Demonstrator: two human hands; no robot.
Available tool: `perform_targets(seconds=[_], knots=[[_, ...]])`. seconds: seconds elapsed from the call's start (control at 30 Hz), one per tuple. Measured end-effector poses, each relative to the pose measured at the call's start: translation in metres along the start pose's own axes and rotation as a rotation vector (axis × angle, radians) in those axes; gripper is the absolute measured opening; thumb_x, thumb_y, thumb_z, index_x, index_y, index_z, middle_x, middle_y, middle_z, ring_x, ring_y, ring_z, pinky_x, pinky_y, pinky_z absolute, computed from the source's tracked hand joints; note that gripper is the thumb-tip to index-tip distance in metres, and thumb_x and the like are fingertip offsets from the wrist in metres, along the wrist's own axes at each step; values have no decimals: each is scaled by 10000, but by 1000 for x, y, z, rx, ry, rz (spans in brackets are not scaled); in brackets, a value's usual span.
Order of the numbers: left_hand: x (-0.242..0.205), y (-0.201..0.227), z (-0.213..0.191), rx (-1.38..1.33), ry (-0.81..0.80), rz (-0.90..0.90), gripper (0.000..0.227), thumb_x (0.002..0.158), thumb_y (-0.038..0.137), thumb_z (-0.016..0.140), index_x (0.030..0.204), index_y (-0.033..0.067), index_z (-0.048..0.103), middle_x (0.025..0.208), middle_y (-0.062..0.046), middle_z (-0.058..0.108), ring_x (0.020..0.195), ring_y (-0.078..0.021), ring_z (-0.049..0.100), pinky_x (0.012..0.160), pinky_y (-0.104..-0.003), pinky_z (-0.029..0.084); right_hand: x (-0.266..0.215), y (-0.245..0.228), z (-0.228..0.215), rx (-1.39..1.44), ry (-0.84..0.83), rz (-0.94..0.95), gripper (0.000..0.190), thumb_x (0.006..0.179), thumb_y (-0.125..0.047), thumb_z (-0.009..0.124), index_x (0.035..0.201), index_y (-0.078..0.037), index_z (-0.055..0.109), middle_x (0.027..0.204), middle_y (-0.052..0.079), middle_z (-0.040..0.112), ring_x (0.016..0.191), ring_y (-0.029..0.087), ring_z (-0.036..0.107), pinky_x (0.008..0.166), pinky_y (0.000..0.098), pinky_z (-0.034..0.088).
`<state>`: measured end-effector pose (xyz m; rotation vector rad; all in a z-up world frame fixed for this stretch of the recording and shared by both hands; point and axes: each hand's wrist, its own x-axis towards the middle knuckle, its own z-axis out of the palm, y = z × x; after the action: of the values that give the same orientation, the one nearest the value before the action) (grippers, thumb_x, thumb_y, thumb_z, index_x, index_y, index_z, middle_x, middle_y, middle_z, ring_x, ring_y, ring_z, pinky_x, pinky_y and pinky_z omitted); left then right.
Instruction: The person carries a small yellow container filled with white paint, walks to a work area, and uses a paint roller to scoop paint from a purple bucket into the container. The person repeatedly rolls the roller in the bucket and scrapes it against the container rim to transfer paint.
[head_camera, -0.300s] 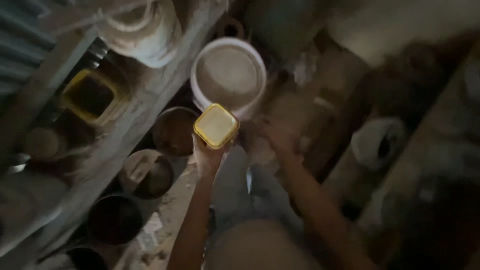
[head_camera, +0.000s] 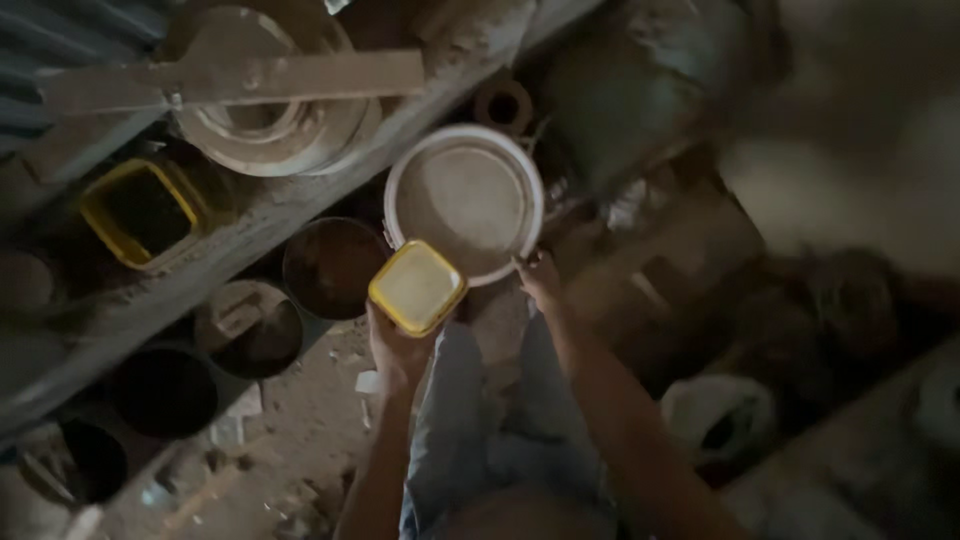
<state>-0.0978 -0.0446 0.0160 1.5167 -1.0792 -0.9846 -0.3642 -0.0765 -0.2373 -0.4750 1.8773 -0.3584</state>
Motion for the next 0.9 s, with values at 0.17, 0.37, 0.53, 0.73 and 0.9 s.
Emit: perform_targets(seconds=[0.17,0.37,0.53,0.73,0.9], knots=[[-18,10,53,32,238,-265,726,762,76,885,1373,34,495,1284,-108,629,1153,-207,633,956,-353,536,70,-15,-4,-66,-109,52,591,954,-394,759,1369,-36,539,1119,147,651,867,283,658,740,449,597],[-43,31,101,-87,388,-454,664,794,66,838,1372,48,512,1257,-83,659,1116,-186,649,934,-338,551,84,-7,-21,-267,-33,-407,412,928,-352,741,1134,-9,642,1012,182,710,851,343,698,733,480,576],[-31,25,108,136,380,-384,684,755,50,856,1340,41,500,1229,-98,658,1080,-205,651,901,-347,552,85,-3,-21,-70,-65,-633,422,851,-344,738,1035,17,618,967,210,736,834,400,728,725,524,573],[-31,26,106,-7,376,-450,526,867,155,791,1327,41,561,1248,-106,694,1098,-202,687,929,-346,572,100,-4,-15,-1028,7,-846,242,887,-303,658,854,-82,754,858,195,744,814,422,703,749,554,550],[-24,42,103,186,282,-355,647,751,81,889,1293,35,538,1206,-107,705,1078,-203,689,925,-349,558,112,-9,-1,-527,131,-345,267,879,-306,677,819,-52,734,824,211,728,792,430,698,734,556,540]])
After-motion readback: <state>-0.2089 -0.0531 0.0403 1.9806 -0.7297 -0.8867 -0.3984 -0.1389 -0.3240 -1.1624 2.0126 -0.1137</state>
